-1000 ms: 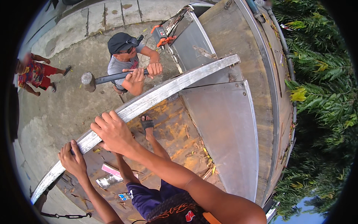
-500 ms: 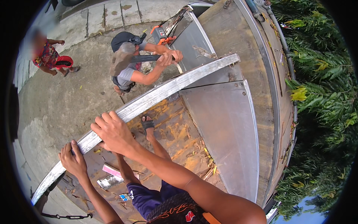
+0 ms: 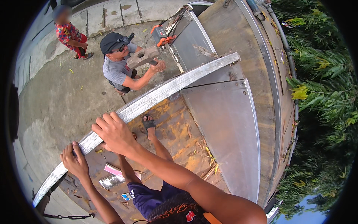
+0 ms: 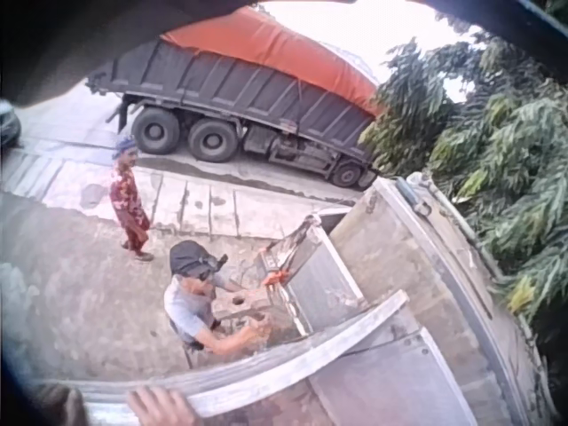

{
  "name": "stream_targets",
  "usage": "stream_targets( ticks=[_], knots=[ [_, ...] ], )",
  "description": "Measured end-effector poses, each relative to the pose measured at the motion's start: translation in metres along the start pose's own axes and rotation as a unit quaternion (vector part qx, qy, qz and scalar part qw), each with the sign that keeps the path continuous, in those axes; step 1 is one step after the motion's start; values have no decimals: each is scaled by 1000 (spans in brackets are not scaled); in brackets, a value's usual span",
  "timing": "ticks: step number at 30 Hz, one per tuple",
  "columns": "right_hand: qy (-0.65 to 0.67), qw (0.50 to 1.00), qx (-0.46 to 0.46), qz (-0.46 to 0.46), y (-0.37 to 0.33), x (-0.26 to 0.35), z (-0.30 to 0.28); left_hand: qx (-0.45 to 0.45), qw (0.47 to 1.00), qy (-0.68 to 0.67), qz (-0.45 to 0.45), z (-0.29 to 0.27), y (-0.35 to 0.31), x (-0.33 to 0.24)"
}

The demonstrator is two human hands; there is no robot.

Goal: The person positions a long metal bar onto a metal frame structure while two coworkers assist. One coworker uses a hammer to tap the bar into place. The person then uses a sledgehammer to secure the bar, and the group lifts the assembled frame section together.

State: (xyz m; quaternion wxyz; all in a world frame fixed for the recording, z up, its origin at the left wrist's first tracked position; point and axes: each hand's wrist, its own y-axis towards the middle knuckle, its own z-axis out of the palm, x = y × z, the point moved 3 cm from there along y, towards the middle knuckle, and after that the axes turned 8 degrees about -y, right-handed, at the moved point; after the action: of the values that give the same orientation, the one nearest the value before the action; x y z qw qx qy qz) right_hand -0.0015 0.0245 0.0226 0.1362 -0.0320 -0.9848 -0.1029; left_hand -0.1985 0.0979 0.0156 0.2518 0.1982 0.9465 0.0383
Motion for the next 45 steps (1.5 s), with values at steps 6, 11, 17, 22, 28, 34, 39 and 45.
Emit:
stream_targets(
  ticks=[6, 11, 17, 22, 28, 34, 39, 45],
  knots=[
    [2, 1000, 23, -3, -1, 1, 1, 0, 1000, -2, 9, -1, 0, -1],
    [4, 999, 48, -14, -4, 0, 2, 4, 1000, 1, -1, -2, 1, -4],
    [58, 997, 32, -39, -14, -13, -13, 58, 998, -5, 11, -6, 0, -3],
    [93, 995, -9, 15, -34, -91, -47, 153, 988, 11, 32, -17, 6, -2],
    [44, 992, -86, 76, -65, -270, -113, 231, 972, 42, 33, 9, 21, -75],
    [-1, 988, -129, 81, -77, -393, -146, 187, 981, 25, 52, 86, 32, -192],
    [19, 982, -176, 67, -84, -397, -134, 164, 983, 49, 58, 97, 24, -205],
    [-31, 971, -228, 65, -77, -397, -138, 164, 976, 26, 144, 94, 23, -181]
  ],
)
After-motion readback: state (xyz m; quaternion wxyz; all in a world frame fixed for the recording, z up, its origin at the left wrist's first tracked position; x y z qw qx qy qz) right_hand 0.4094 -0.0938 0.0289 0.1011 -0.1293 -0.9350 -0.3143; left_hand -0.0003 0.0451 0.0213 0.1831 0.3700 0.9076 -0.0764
